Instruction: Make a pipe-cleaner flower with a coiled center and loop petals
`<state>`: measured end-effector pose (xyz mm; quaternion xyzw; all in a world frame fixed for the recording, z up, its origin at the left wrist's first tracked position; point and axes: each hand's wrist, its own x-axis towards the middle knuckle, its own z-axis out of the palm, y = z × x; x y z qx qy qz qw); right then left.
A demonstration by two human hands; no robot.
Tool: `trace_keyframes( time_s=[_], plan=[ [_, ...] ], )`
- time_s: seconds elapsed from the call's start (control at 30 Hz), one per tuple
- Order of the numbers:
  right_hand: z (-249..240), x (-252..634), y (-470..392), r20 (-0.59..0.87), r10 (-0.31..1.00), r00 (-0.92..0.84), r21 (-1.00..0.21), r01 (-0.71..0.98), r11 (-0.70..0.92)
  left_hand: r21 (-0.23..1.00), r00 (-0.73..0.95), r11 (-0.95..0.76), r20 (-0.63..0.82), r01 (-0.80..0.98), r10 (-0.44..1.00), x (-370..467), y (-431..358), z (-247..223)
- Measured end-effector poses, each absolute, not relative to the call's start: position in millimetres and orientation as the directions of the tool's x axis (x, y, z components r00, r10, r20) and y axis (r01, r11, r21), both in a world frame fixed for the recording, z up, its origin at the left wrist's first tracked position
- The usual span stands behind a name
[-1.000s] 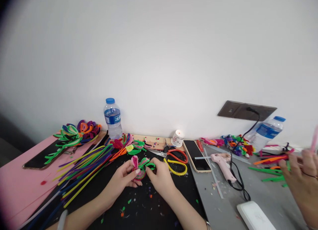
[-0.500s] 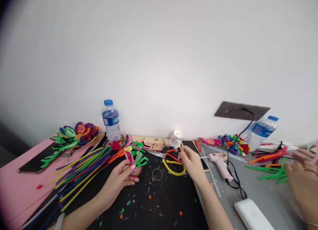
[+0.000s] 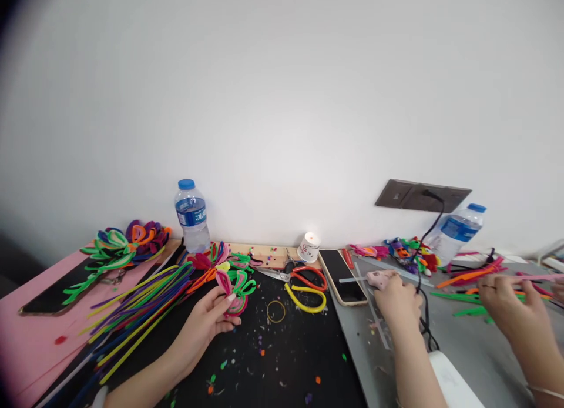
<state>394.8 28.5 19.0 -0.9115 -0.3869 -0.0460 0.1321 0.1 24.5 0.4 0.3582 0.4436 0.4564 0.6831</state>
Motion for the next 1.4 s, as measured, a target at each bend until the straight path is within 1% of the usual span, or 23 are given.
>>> trace_keyframes(
  time_s=[0.1,0.17,0.27,0.37,0.43,0.47,0.5,0.57,0.6,0.63,0.7,0.73,0.8,0.83,0.9,0.93,1.0,1.07,1.13,1.3,1.4],
  plan=[
    [15.7,394.5,30.9,0.111,0.588,0.802,-0.138,0.598,-0.79,0.894,0.206,0.317,-0.262,-0.317,0.943,-1.3,23.6,-0.7],
    [13.5,397.4,32.4,0.08,0.554,0.829,-0.159,0.559,-0.814,0.895,0.211,0.313,-0.255,-0.318,0.943,-2.2,22.9,-1.2],
    [12.5,401.1,32.9,0.055,0.583,0.811,-0.177,0.582,-0.794,0.897,0.207,0.308,-0.252,-0.316,0.945,-2.8,22.4,-1.3],
    [19.7,396.2,31.3,-0.006,0.618,0.786,-0.203,0.604,-0.771,0.898,0.211,0.306,-0.248,-0.315,0.946,-2.7,22.4,-0.6],
    [28.3,386.8,30.0,0.011,0.616,0.788,-0.235,0.601,-0.764,0.896,0.212,0.306,-0.247,-0.32,0.945,-2.5,22.6,-0.1],
    [32.7,380.5,29.6,0.056,0.626,0.778,-0.261,0.617,-0.743,0.895,0.211,0.305,-0.245,-0.327,0.946,-2.4,22.6,0.2],
    [36.7,373.5,29.4,0.116,0.647,0.754,-0.295,0.648,-0.702,0.892,0.209,0.304,-0.244,-0.334,0.947,-2.4,22.6,0.5],
    [42.4,358.0,29.5,0.219,0.717,0.662,-0.378,0.735,-0.562,0.886,0.206,0.308,-0.248,-0.346,0.946,-2.6,22.7,1.1],
    [43.8,349.7,29.7,0.238,0.754,0.612,-0.428,0.763,-0.484,0.884,0.205,0.31,-0.251,-0.35,0.946,-2.7,22.8,1.3],
    [44.2,341.4,29.8,0.225,0.798,0.559,-0.491,0.773,-0.402,0.882,0.206,0.312,-0.252,-0.353,0.946,-2.8,23.1,1.5],
    [43.1,324.4,29.2,0.142,0.878,0.457,-0.647,0.714,-0.267,0.882,0.206,0.31,-0.249,-0.355,0.946,-3.0,23.9,1.6],
    [42.1,315.9,28.3,0.093,0.916,0.391,-0.731,0.651,-0.204,0.883,0.205,0.307,-0.247,-0.356,0.947,-3.0,24.4,1.5],
    [40.0,299.1,24.8,-0.032,0.975,0.222,-0.836,0.528,-0.147,0.884,0.205,0.307,-0.247,-0.354,0.947,-3.3,24.9,1.2],
    [39.2,291.1,22.5,-0.1,0.985,0.144,-0.86,0.486,-0.158,0.884,0.204,0.308,-0.248,-0.353,0.947,-3.5,24.9,1.0],
    [37.9,275.9,17.1,-0.222,0.975,0.027,-0.876,0.434,-0.212,0.884,0.207,0.309,-0.248,-0.352,0.946,-3.9,24.2,0.9],
    [37.2,268.9,14.6,-0.258,0.966,-0.012,-0.88,0.415,-0.23,0.884,0.211,0.311,-0.249,-0.35,0.945,-4.0,23.6,1.1],
    [35.4,256.3,10.6,-0.285,0.955,-0.077,-0.89,0.392,-0.234,0.883,0.219,0.317,-0.252,-0.346,0.943,-4.0,22.3,2.0],
    [32.7,245.4,8.6,-0.3,0.945,-0.134,-0.884,0.411,-0.222,0.884,0.228,0.326,-0.26,-0.334,0.938,-3.6,21.4,3.7],
    [29.1,236.1,8.0,-0.297,0.941,-0.16,-0.874,0.443,-0.201,0.887,0.237,0.334,-0.267,-0.318,0.934,-2.9,20.9,5.7],
    [22.0,220.1,8.0,-0.193,0.97,-0.15,-0.882,0.46,-0.104,0.895,0.239,0.338,-0.274,-0.292,0.932,-1.6,21.2,7.3],
    [22.6,215.7,7.7,-0.165,0.974,-0.157,-0.873,0.483,-0.07,0.901,0.246,0.332,-0.267,-0.28,0.932,-1.5,21.6,4.8]
  ],
)
